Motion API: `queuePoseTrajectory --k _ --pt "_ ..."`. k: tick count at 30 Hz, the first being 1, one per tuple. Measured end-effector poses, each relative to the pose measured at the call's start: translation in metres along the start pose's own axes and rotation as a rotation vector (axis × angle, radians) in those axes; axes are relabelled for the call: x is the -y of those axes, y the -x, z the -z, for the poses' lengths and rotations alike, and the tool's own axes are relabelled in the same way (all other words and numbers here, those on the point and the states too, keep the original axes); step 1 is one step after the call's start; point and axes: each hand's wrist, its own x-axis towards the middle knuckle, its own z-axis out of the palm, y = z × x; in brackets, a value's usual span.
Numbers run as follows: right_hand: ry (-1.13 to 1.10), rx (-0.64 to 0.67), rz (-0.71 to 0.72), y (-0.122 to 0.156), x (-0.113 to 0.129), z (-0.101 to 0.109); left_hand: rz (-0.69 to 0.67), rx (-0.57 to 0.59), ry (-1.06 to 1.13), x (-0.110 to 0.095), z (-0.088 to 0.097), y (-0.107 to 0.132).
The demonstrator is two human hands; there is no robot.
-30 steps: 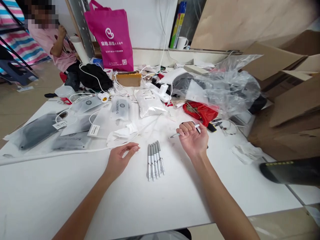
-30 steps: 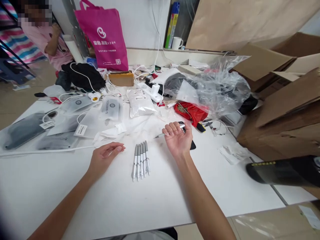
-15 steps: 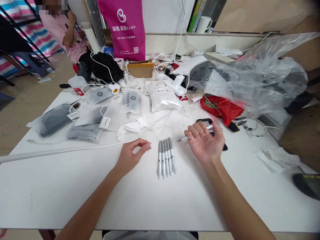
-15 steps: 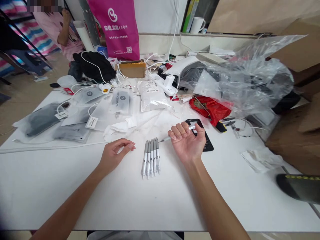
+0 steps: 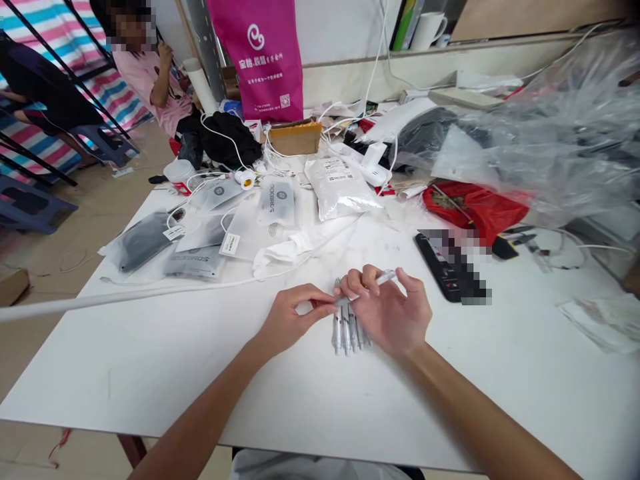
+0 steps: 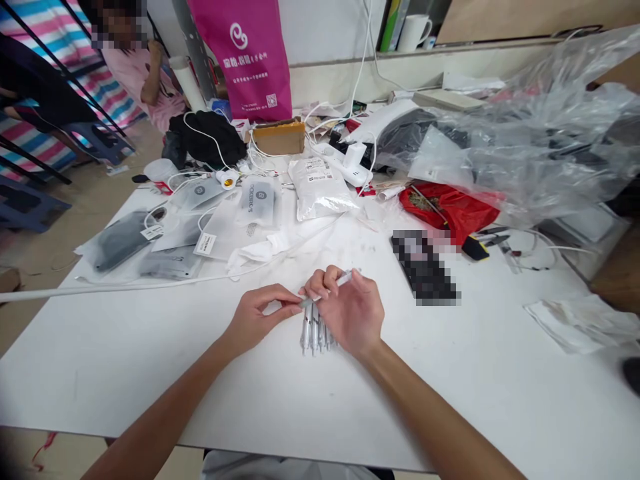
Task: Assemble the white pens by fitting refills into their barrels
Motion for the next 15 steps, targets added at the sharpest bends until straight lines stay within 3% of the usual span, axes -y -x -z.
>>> queuePoseTrajectory --k 5,9,12,15 --pt "0.588 0.096 0.244 0.006 -0.002 0.010 0.150 -0.213 0.393 0.004 0.011 -0.012" --pt "1.080 0.438 0.398 0.018 -0.009 0.004 0.216 -0.250 0.593 0.006 0.020 -0.018" --pt "1.244 0.553 0.504 0.020 -0.013 0.000 0.222 -0.250 0.579 0.007 0.024 -0.018" --pt "1.358 0.478 0.504 0.013 -0.010 0.007 0.174 -0.297 0.413 0.008 0.027 -0.019"
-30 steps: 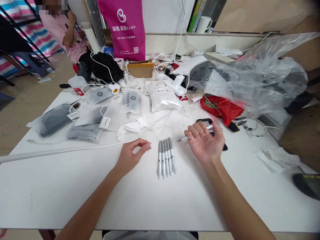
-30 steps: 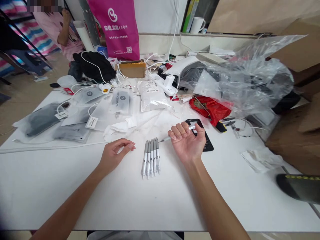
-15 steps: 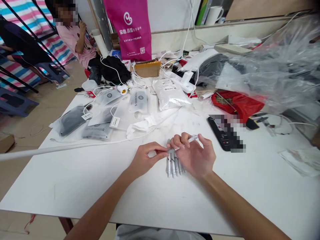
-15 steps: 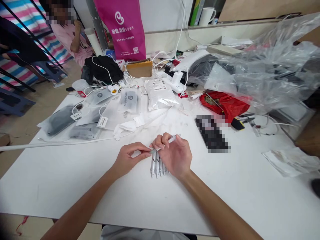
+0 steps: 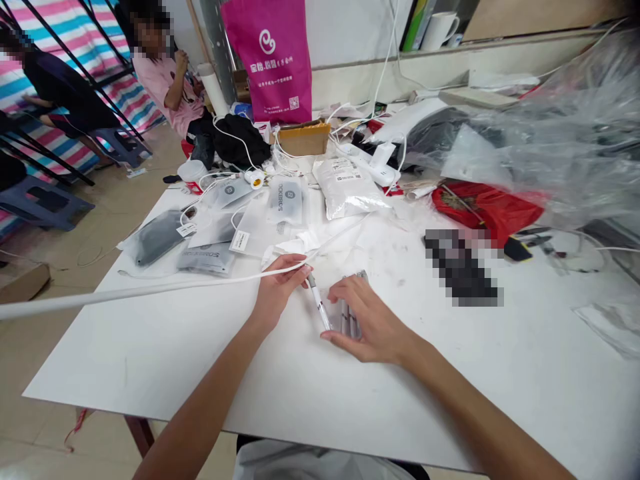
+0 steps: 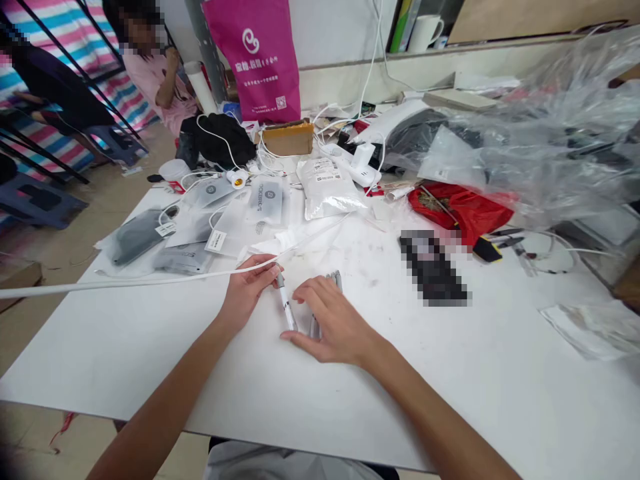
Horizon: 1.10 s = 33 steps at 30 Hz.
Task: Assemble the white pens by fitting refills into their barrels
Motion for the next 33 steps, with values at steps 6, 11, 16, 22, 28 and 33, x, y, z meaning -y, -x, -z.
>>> queuePoseTrajectory --k 6,11,16,22,28,33 --pt "0.384 0.096 -0.119 -0.001 -0.022 0.014 -0.058 0.011 -0.267 0.008 0.002 -0.002" --pt "0.456 0.113 -0.172 -0.002 -0.020 0.010 -0.213 0.077 -0.600 0.014 0.000 0.003" --pt "0.448 0.097 -0.219 -0.001 -0.015 0.002 -0.392 0.108 -0.855 0.017 0.000 0.005" --pt "0.324 0.021 -0.280 -0.002 -0.018 0.001 -0.459 0.144 -0.889 0.020 0.002 0.003" --pt "0.382 -0.029 -0.313 -0.002 -0.017 0.001 -0.490 0.144 -0.922 0.020 0.003 0.001" --pt "0.382 0.007 -0.387 -0.001 -0.013 -0.011 -0.501 0.116 -0.902 0.021 0.002 0.001"
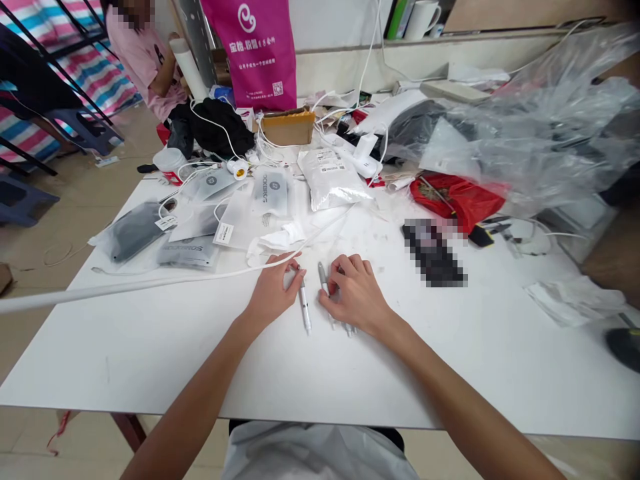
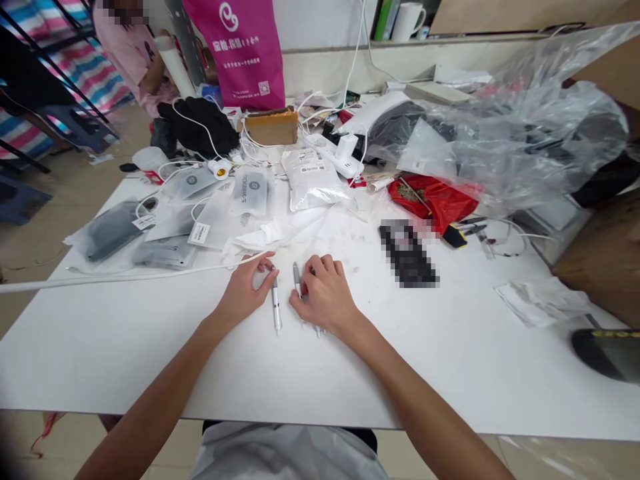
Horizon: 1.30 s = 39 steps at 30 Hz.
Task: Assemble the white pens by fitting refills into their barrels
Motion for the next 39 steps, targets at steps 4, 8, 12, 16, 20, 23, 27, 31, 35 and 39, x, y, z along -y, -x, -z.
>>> queuePoseTrajectory --k 4,8,12,16,20,23,27,31,35,39 --pt "-0.113 -0.092 -0.013 -0.001 0.001 0.002 -0.010 0.003 0.000 0.000 -0.001 0.000" --pt "-0.315 -0.391 -0.026 -0.005 -0.002 0.015 -0.019 0.018 -0.037 -0.001 -0.001 0.001" --pt "-0.353 -0.502 -0.002 -0.007 -0.007 0.021 -0.027 -0.006 -0.009 -0.006 -0.001 0.003" --pt "-0.412 -0.347 -0.086 -0.003 -0.010 0.016 -0.010 0.007 0.103 -0.015 0.002 0.003" --pt "-0.441 -0.132 -0.105 0.001 -0.010 0.014 0.034 0.044 0.266 -0.023 0.006 0.004" --pt "-0.357 -0.022 0.031 0.002 -0.009 0.013 0.092 0.056 0.463 -0.028 0.010 0.004" --pt "-0.288 0.004 0.174 0.003 -0.007 0.010 0.203 0.114 0.676 -0.033 0.015 0.003" --pt "-0.241 -0.044 0.212 0.000 -0.010 0.010 0.259 0.082 0.759 -0.036 0.016 0.001" --pt "-0.090 -0.227 0.073 -0.006 -0.024 0.014 0.292 -0.024 0.849 -0.033 0.013 -0.001" --pt "-0.108 -0.295 -0.010 -0.008 -0.033 0.018 0.310 -0.040 0.951 -0.029 0.015 -0.004"
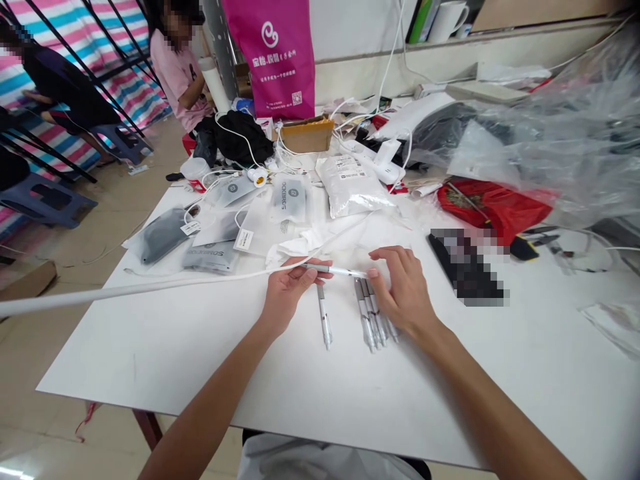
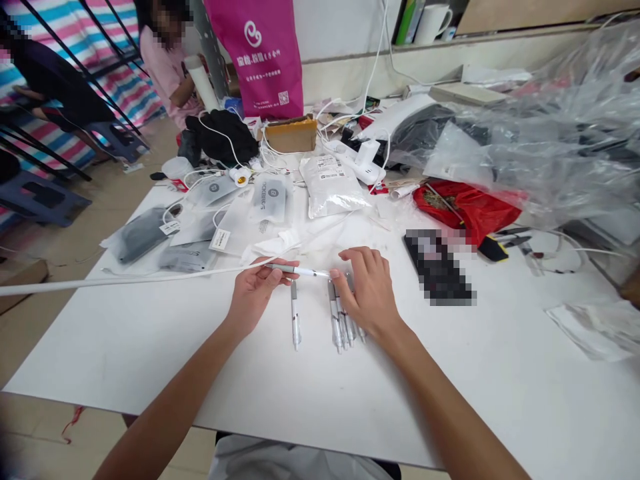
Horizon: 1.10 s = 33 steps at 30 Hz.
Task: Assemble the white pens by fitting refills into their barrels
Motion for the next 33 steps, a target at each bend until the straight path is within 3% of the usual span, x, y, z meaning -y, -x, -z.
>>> queuePoseTrajectory --k 6,10,13,18,21,27,33 --pt "-0.125 0.107 0.210 0.002 0.010 -0.002 0.037 0.096 -0.051 -0.003 -0.002 0.004" --pt "-0.188 0.217 0.306 0.004 0.013 -0.004 -0.056 0.082 -0.368 -0.001 0.003 0.008" --pt "-0.156 0.179 0.349 0.004 0.012 -0.005 -0.144 0.035 -0.619 0.001 0.010 0.008" --pt "-0.023 0.081 0.449 0.002 0.009 -0.006 -0.213 0.051 -0.657 0.004 0.014 0.005" --pt "0.055 0.049 0.455 0.001 0.004 -0.006 -0.315 0.067 -0.662 0.009 0.012 0.002" --pt "0.089 0.066 0.449 0.001 -0.007 -0.008 -0.269 -0.012 -0.754 0.019 0.011 -0.001" --pt "0.090 0.103 0.401 0.001 -0.009 -0.008 -0.420 0.077 -0.796 0.018 0.012 -0.001"
